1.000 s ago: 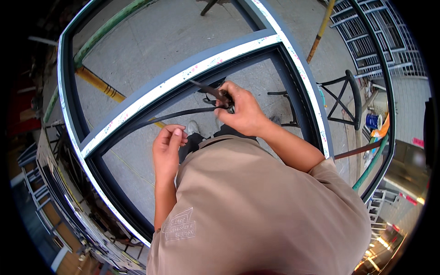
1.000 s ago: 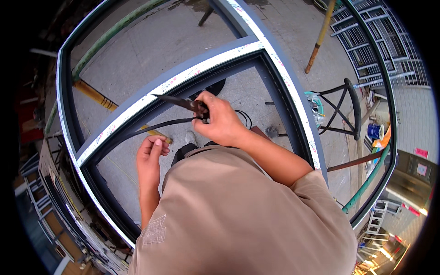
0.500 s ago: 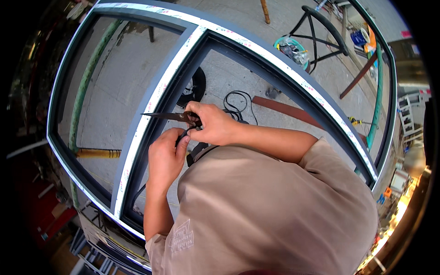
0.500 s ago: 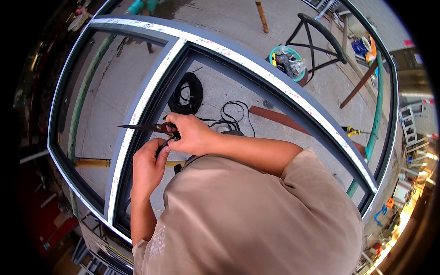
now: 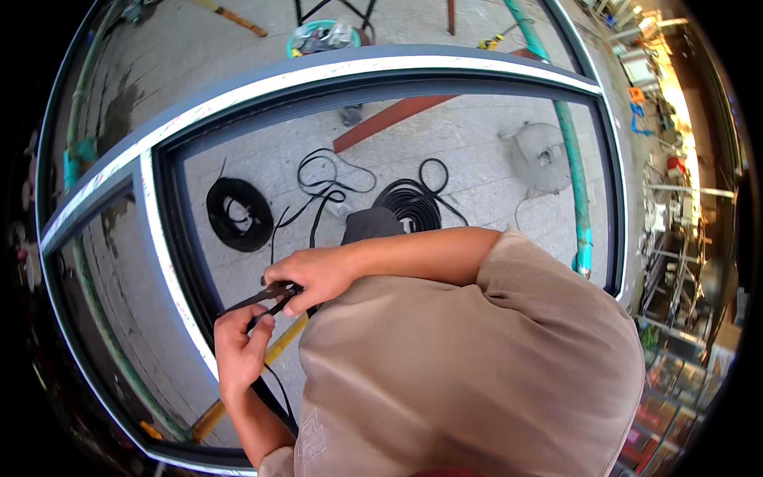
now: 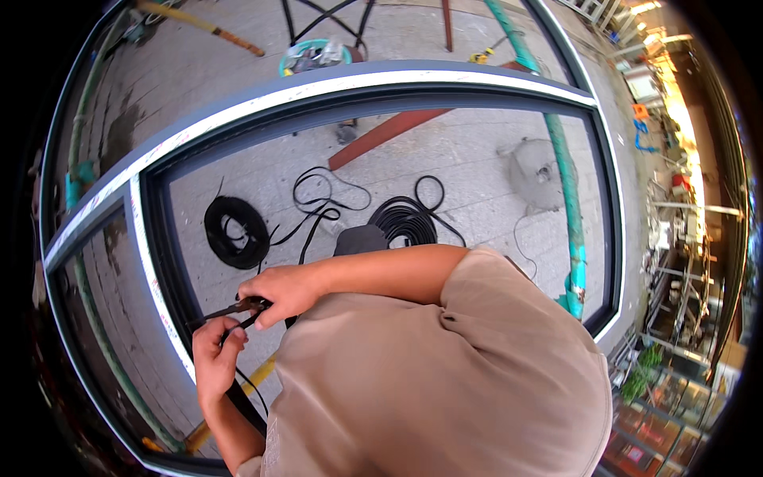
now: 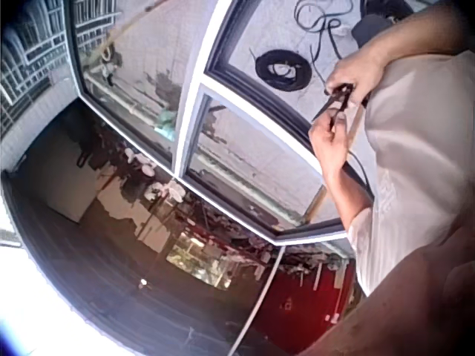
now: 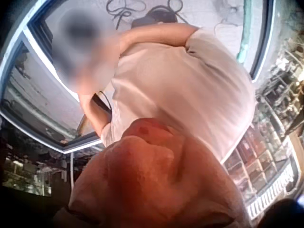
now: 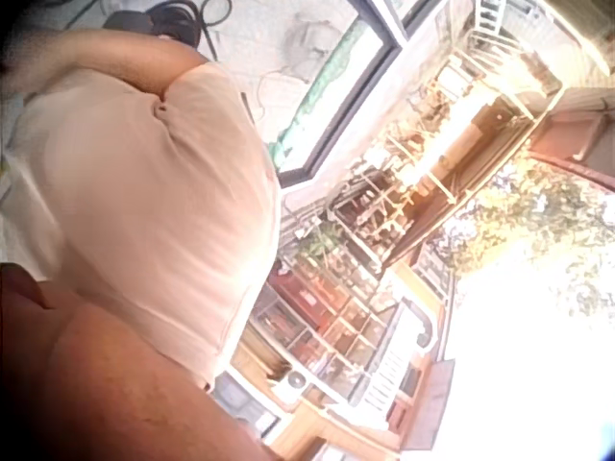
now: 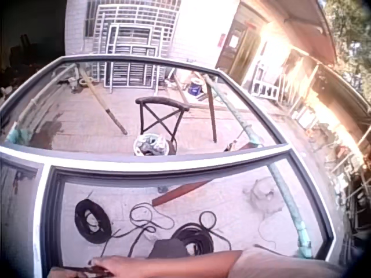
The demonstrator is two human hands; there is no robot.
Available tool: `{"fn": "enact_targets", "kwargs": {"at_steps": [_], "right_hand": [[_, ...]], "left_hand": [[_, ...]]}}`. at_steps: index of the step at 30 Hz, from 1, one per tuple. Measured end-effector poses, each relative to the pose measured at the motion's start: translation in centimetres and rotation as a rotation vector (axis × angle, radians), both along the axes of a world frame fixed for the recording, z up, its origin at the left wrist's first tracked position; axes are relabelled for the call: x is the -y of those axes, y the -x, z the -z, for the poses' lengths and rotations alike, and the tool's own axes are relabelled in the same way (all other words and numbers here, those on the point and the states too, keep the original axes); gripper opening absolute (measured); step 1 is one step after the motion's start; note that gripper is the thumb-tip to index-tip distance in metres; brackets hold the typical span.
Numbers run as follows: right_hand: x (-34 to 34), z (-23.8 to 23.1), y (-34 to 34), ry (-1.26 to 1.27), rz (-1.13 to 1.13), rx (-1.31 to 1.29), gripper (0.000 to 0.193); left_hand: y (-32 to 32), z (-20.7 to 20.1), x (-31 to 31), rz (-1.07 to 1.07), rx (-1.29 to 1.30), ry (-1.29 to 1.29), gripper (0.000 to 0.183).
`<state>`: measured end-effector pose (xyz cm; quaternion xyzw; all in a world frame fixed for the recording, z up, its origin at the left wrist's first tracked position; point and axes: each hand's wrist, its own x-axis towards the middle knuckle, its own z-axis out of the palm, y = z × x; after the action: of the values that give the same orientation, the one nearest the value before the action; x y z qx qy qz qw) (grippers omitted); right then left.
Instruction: The person uses shears to cut lengths of rubber seal from a coil and installs them into the frame of a window.
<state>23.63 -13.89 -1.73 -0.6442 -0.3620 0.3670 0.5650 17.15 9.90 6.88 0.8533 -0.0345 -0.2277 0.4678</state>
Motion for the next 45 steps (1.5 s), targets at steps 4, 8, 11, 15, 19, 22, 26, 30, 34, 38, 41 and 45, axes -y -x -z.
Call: {"fn": "enact_targets", "kwargs": {"at_steps": [4, 8, 11, 15, 19, 22, 26, 30, 34, 38, 41, 45], "right_hand": [[0.0, 1.3, 0.0, -0.053, 0.104, 0.100, 0.041], [0.7, 2.2, -1.4, -0.045, 0.237, 0.139, 0.041], [2.3, 2.5, -2.9, -0.031, 0.394, 0.034, 0.040], [7.3, 3.3, -5.5, 0.064, 0.552, -0.023, 0.043], [14.5, 7.1, -7.1, 0.219, 0.594, 0.428, 0.038], [21.4, 10.2, -6.8, 0.417, 0.693, 0.552, 0.035], [29.2, 14.8, -6.7, 0.698, 0.775, 0.561, 0.035], [33.6, 15.0, -5.3, 0.940, 0.864, 0.515, 0.035], [29.4, 13.1, -5.4, 0.854, 0.818, 0.503, 0.035], [18.9, 7.4, -7.2, 0.523, 0.589, 0.234, 0.042], [9.8, 4.4, -8.6, 0.205, 0.303, 0.120, 0.044], [0.1, 2.4, -9.9, -0.037, -0.114, -0.041, 0.045]], "left_hand": [[0.9, 1.0, -1.7, -0.188, -0.129, 0.197, 0.014], [0.4, 0.1, -2.1, -0.432, -0.025, 0.362, 0.029], [0.4, 0.2, -2.8, -0.476, 0.033, 0.409, 0.033], [0.6, 0.3, -2.7, -0.483, 0.067, 0.342, 0.034], [2.0, -1.1, -3.3, -0.738, 0.015, 0.435, 0.025], [1.4, -1.5, -2.7, -0.910, 0.052, 0.427, 0.025], [1.7, -0.2, -5.2, -0.965, 0.111, 0.499, 0.032], [1.4, -2.3, -3.7, -0.819, 0.105, 0.394, 0.031], [0.2, -3.8, -2.2, -0.642, -0.019, 0.269, 0.022], [-0.2, -3.1, -1.4, -0.559, -0.130, 0.240, 0.016], [-0.5, -2.9, -0.5, -0.535, -0.180, 0.244, 0.013], [-0.1, -2.2, 0.4, -0.544, -0.202, 0.240, 0.011]]}}
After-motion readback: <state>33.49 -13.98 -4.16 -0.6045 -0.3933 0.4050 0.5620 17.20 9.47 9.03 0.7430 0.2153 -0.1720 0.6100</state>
